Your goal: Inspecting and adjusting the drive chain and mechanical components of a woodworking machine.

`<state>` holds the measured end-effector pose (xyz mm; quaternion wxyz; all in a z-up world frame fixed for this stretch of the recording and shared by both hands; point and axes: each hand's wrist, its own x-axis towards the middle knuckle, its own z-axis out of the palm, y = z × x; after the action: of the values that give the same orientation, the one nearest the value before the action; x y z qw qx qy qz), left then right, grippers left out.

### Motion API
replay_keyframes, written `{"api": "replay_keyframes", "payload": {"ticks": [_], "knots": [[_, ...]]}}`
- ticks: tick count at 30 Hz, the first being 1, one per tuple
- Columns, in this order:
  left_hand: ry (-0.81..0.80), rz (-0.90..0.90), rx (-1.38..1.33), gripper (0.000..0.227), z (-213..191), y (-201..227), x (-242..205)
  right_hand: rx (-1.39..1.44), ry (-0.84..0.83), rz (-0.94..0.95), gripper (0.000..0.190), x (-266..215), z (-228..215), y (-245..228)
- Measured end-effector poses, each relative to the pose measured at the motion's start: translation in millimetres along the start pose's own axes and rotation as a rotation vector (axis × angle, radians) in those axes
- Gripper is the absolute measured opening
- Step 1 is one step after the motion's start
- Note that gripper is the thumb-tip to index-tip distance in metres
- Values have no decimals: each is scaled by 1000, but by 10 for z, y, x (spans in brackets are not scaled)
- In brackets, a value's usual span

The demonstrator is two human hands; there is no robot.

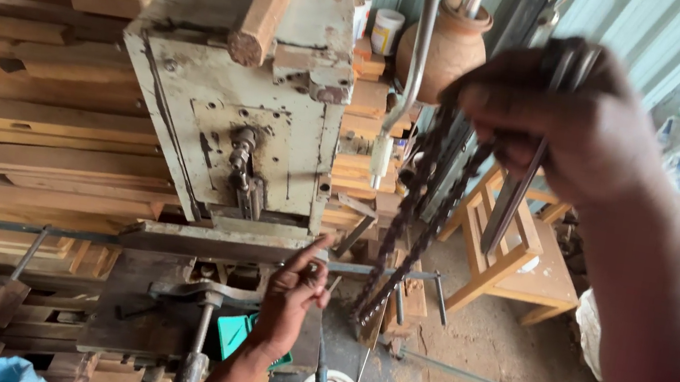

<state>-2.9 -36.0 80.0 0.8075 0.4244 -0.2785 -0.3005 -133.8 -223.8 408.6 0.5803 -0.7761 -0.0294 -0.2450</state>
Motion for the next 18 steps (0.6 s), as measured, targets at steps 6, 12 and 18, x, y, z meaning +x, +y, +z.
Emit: {"api": "replay_keyframes", "payload": {"ticks": [6,12,18], "knots": [[59,179,165,24,-98,631,86,-147,-110,23,12,-88,131,322],[-163,293,298,24,307,1417,99,-117,-183,50,13,-193,373,675],[-341,154,511,21,278,1557,138,-45,-256,105,18,-235,698,902]]}}
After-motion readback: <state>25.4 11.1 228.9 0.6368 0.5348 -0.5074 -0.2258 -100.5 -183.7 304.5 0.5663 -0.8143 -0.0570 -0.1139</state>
